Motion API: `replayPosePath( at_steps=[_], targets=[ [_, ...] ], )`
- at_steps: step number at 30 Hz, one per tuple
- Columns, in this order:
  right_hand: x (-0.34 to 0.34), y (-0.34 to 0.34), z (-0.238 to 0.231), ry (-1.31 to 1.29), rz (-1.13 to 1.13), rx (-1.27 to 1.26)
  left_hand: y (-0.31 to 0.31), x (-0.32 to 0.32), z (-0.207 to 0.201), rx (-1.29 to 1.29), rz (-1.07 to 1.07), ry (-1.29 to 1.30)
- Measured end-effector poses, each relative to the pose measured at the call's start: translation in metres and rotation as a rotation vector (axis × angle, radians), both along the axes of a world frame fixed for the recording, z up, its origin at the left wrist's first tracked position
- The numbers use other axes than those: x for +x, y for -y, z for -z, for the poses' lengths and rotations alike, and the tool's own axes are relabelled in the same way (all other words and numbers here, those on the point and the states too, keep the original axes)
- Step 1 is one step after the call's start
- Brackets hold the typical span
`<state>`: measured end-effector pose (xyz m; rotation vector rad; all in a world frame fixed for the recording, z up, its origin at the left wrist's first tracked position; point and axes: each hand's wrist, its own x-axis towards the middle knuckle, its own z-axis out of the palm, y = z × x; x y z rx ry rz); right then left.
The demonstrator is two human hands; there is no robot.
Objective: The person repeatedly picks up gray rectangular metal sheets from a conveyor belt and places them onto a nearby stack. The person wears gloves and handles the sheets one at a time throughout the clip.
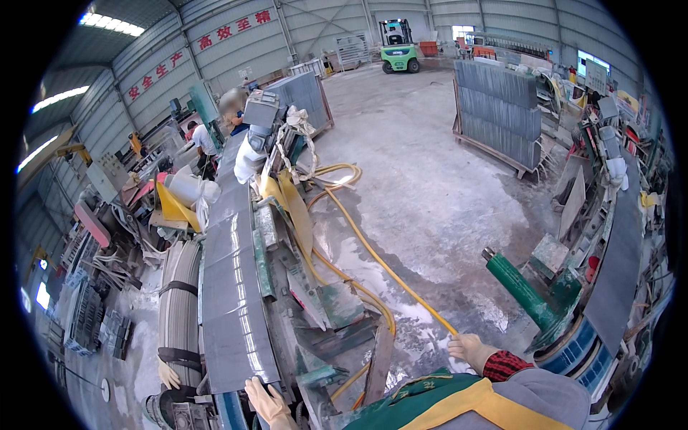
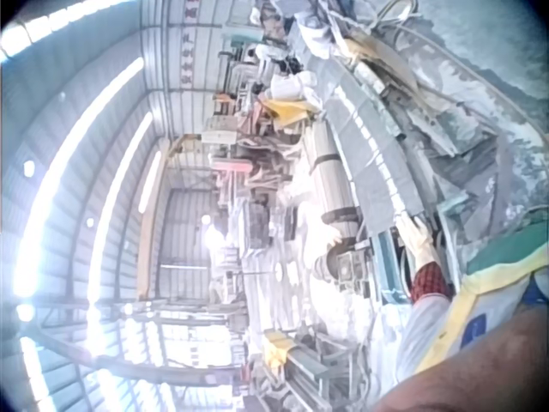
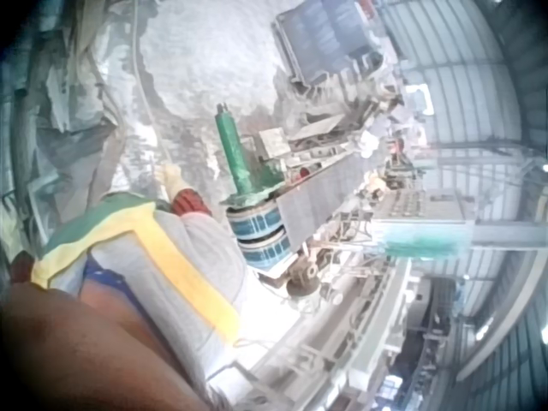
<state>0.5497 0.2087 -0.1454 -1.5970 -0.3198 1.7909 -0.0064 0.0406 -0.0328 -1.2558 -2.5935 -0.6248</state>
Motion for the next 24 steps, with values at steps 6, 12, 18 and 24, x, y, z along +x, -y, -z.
replayPosePath(
  at_steps=[6,12,18,24],
  targets=[
    [0.0,0.0,0.01,0.001,-0.013,0.012,0.005,-0.001,0.001,-0.015,0.001,0.006],
    [0.002,0.0,0.018,0.017,-0.021,0.016,0.007,0.003,-0.002,-0.031,-0.009,0.03],
    [0.0,0.002,0.008,-0.013,-0.031,0.026,0.011,-0.002,0.008,0.007,0.002,-0.052],
    [0.0,0.004,0.006,-0.022,-0.033,0.033,0.014,0.004,-0.001,-0.043,-0.011,0.031]
  ],
)
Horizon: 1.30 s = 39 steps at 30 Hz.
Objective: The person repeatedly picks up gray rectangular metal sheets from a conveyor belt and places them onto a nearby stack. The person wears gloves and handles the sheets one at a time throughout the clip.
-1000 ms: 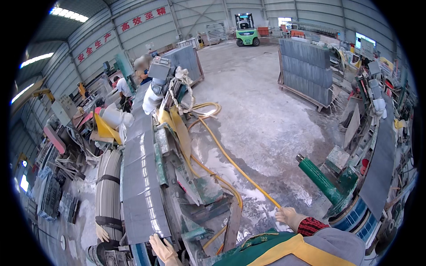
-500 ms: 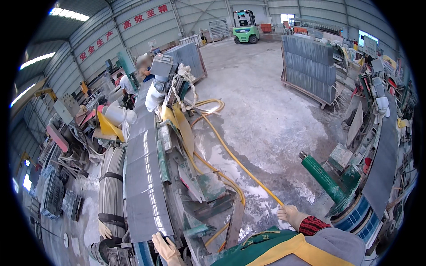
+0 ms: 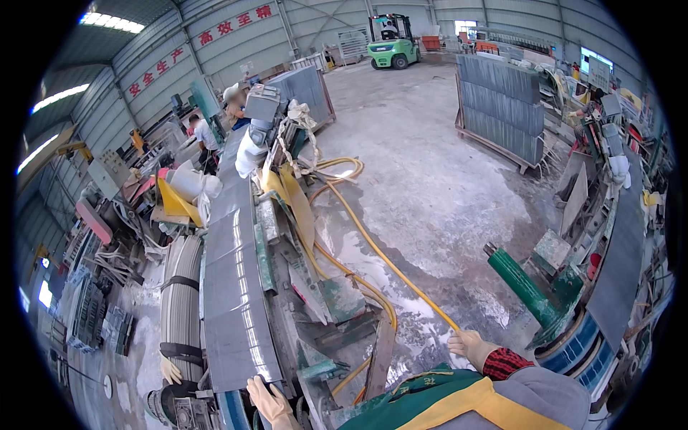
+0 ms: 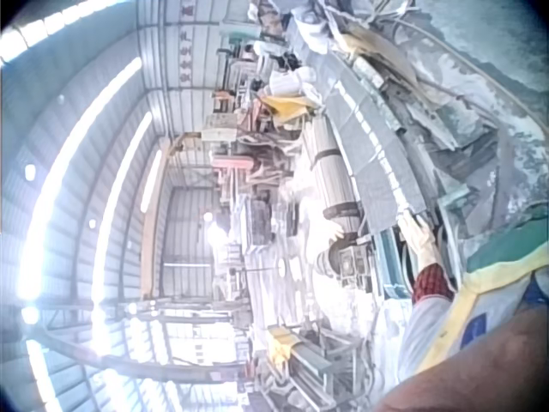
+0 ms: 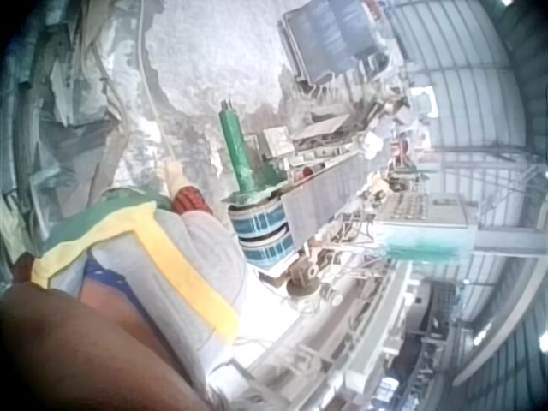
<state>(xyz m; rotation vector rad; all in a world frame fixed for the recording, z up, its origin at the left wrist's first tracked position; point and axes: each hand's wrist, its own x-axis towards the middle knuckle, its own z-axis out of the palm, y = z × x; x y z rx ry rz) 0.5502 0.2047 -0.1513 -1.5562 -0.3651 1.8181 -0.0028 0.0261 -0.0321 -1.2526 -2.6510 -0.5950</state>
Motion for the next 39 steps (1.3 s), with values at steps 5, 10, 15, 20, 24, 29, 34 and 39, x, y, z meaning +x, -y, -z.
replayPosePath(
  at_steps=[5,10,15,20,24,29,34,39],
  targets=[
    [-0.002,-0.001,0.0,0.04,-0.003,-0.038,0.003,-0.001,0.003,0.013,0.009,-0.009],
    [-0.002,-0.003,0.009,0.027,-0.008,-0.035,0.01,-0.005,0.012,0.034,0.026,-0.037],
    [-0.001,-0.004,0.012,0.044,-0.009,-0.046,0.009,0.012,-0.007,0.057,0.052,-0.013],
    [-0.004,-0.002,0.003,0.036,-0.006,-0.03,0.013,0.012,-0.011,0.049,0.07,-0.018],
    [-0.003,-0.002,0.008,0.034,-0.003,-0.039,0.012,0.026,-0.022,0.04,0.023,0.036],
    [-0.004,-0.001,0.007,0.024,0.0,-0.04,0.015,0.026,-0.02,0.041,0.015,0.058],
    [-0.003,-0.003,0.012,0.027,-0.014,-0.063,0.018,0.025,-0.019,0.045,0.044,0.042],
    [-0.002,-0.006,0.019,0.051,-0.035,-0.059,0.024,0.021,-0.01,0.056,0.047,0.008]
  ],
)
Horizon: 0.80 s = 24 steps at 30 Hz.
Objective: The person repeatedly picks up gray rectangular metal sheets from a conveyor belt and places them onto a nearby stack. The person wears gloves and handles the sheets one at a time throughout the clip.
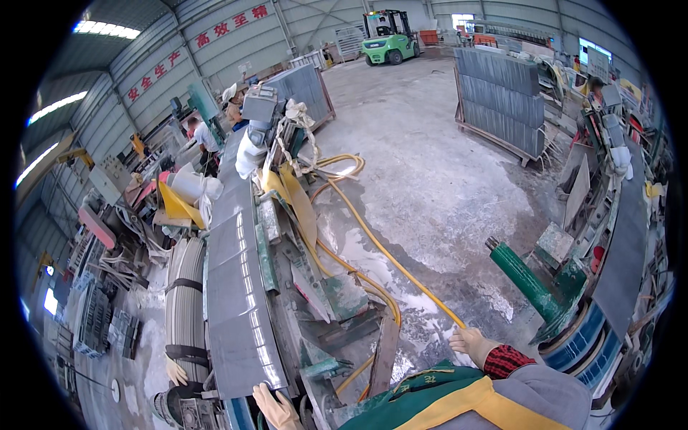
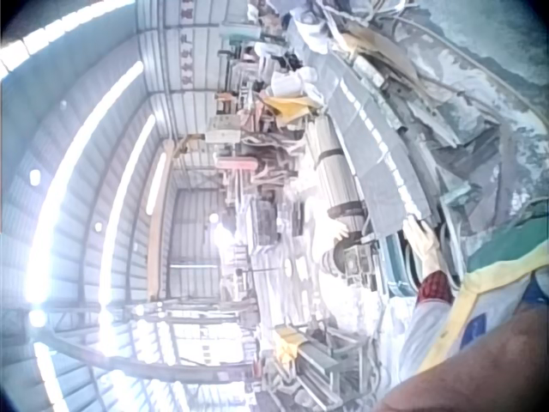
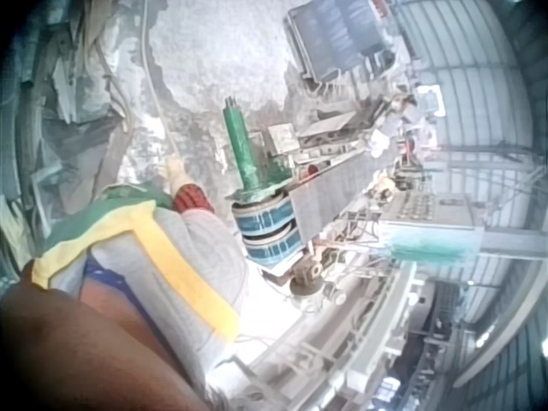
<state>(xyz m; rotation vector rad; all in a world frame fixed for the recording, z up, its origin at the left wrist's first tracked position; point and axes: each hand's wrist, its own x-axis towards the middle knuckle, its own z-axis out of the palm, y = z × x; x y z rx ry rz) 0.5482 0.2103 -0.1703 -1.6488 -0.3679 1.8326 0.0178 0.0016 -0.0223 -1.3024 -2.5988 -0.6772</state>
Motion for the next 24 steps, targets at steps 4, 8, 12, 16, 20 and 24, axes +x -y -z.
replayPosePath(
  at_steps=[4,8,12,16,20,24],
  targets=[
    [-0.002,0.003,-0.007,-0.009,-0.005,0.013,0.0,0.008,-0.009,-0.01,-0.015,0.026],
    [-0.001,0.004,-0.014,-0.044,-0.008,0.014,0.001,0.01,-0.012,-0.046,-0.029,0.023],
    [0.002,0.004,-0.007,-0.043,-0.014,0.026,0.001,0.012,-0.016,-0.048,-0.026,0.023],
    [0.002,0.002,0.005,-0.017,-0.029,0.035,0.005,0.011,-0.01,-0.034,-0.038,0.007],
    [0.002,0.003,0.004,-0.005,-0.036,0.051,0.009,0.006,-0.002,0.01,0.003,-0.028],
    [-0.004,0.004,-0.011,-0.018,-0.012,0.04,0.02,-0.004,0.014,0.028,0.023,-0.051]
  ],
)
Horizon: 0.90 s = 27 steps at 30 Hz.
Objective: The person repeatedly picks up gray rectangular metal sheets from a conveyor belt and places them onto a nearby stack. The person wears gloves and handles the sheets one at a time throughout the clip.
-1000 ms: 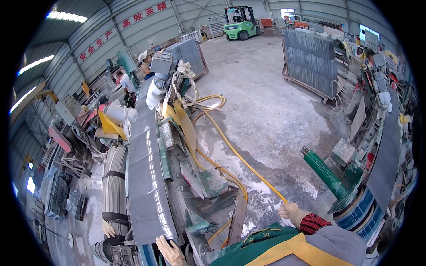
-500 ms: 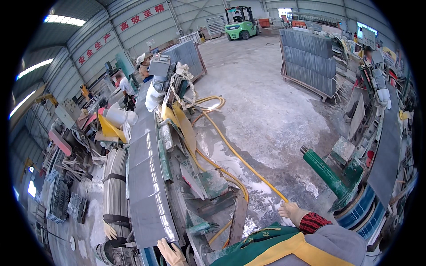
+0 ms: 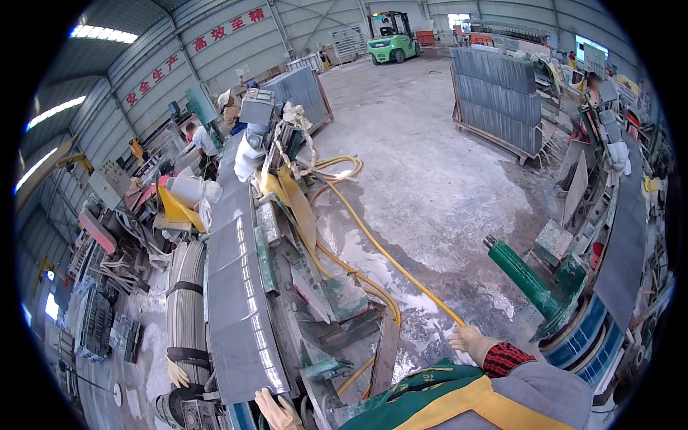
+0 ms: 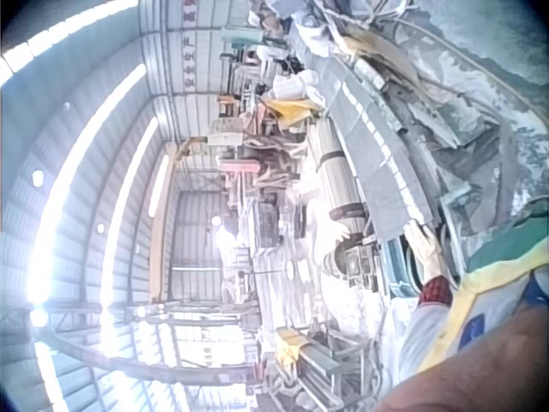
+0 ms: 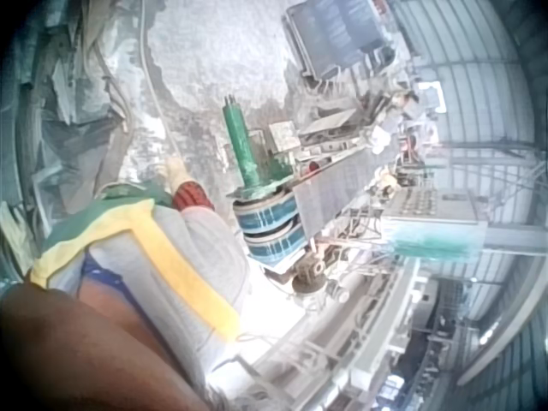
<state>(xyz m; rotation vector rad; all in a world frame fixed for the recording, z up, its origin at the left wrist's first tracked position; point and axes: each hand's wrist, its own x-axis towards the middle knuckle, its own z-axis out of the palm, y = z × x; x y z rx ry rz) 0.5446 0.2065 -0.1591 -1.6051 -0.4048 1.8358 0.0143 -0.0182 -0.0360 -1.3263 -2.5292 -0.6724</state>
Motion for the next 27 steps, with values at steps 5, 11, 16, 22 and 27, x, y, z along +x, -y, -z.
replayPosePath(
  at_steps=[5,11,16,22,27],
  targets=[
    [0.0,0.001,-0.005,0.01,0.007,0.006,0.004,0.0,0.004,-0.03,0.019,-0.021],
    [-0.001,0.0,-0.005,0.02,0.018,-0.019,0.007,0.029,-0.034,-0.108,0.09,-0.156],
    [0.002,0.001,-0.002,-0.006,0.012,-0.002,0.007,0.038,-0.046,-0.062,0.072,-0.082],
    [0.0,-0.002,0.0,-0.002,0.005,-0.032,0.015,0.031,-0.035,-0.072,0.106,-0.158],
    [0.001,-0.001,-0.001,0.011,-0.002,-0.036,0.014,0.04,-0.047,-0.023,0.1,-0.096]
  ],
)
